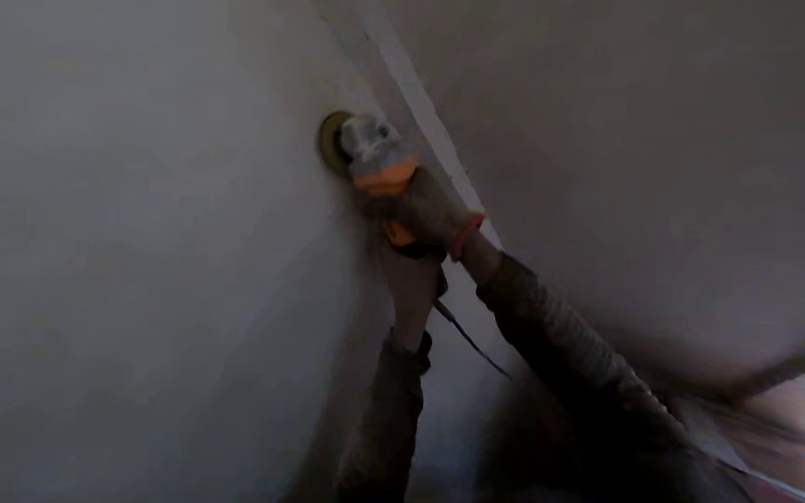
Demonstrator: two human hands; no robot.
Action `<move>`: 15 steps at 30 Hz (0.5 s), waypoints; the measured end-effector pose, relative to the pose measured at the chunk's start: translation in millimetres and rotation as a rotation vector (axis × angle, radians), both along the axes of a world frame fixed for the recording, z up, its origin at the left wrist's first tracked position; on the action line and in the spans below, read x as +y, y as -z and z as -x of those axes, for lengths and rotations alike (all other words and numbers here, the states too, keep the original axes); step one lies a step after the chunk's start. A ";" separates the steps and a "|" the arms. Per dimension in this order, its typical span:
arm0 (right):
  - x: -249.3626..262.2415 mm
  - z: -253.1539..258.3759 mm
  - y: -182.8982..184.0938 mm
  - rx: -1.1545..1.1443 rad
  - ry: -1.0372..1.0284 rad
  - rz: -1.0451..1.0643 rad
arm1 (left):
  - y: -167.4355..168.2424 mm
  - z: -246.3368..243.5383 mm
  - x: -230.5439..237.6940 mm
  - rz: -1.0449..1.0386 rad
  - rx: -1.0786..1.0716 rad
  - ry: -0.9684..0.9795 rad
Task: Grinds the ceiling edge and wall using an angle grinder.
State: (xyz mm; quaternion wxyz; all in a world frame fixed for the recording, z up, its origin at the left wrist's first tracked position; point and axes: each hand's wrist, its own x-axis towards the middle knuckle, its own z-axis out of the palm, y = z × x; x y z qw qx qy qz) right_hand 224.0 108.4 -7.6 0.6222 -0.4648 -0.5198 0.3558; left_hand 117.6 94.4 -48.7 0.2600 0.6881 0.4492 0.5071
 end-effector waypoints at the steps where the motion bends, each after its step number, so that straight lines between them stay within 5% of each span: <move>1: -7.9 9.9 13.7 -0.157 -0.020 -0.011 | 17.6 4.6 -6.6 -0.040 -0.093 -0.007; 4: -9.5 34.2 48.1 -0.513 -0.128 -0.090 | 57.6 18.9 -21.4 -0.165 -0.199 -0.062; 8: -14.4 40.0 37.6 -0.534 -0.122 -0.084 | 55.6 29.3 -17.7 -0.148 -0.151 -0.098; 12: -6.0 14.6 18.2 -0.139 -0.044 0.075 | 6.9 22.3 -0.4 -0.015 0.040 0.012; 15: -7.2 -0.6 25.8 0.167 0.009 0.152 | 7.2 8.8 11.5 0.118 0.113 0.045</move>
